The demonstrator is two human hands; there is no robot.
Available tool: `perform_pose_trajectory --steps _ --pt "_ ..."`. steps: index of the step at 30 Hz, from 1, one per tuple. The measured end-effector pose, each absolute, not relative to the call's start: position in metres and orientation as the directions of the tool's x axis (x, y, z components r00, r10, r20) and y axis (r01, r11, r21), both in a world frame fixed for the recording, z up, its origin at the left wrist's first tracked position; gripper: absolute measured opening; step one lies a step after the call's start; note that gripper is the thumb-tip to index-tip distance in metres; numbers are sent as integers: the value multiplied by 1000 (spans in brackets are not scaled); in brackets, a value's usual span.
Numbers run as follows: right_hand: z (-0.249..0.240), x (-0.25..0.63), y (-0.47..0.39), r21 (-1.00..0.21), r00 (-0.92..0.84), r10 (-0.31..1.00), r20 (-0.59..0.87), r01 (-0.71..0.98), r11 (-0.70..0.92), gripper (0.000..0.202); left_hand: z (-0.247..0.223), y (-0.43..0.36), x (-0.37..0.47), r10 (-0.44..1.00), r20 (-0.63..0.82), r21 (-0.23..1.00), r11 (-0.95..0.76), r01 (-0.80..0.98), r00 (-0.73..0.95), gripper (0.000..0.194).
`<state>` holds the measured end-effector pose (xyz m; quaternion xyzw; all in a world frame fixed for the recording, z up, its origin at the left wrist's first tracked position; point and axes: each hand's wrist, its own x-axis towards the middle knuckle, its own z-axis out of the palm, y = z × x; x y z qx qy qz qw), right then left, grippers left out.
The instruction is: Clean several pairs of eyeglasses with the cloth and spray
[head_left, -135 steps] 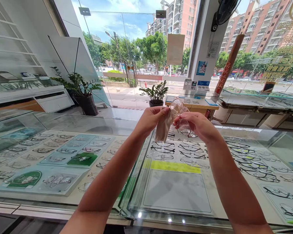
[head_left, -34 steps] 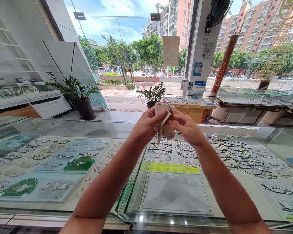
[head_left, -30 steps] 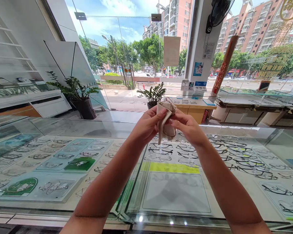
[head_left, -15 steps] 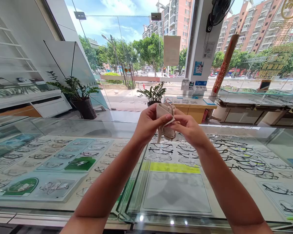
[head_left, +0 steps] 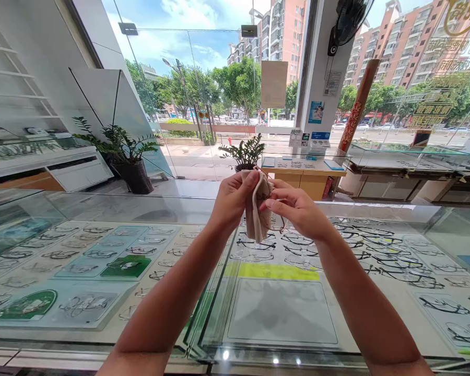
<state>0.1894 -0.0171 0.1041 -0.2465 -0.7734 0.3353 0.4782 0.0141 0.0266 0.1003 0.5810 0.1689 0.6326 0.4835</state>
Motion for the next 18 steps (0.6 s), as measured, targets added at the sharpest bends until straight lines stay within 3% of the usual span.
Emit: perform_pose_trajectory --steps 10,18 --pt "109 199 -19 -886 -451 767 457 -156 436 19 117 23 -18 663 508 861 -380 -337 551 32" --pt "102 193 -11 -875 -387 785 484 -194 444 18 102 26 9 742 609 786 -519 -335 280 40"
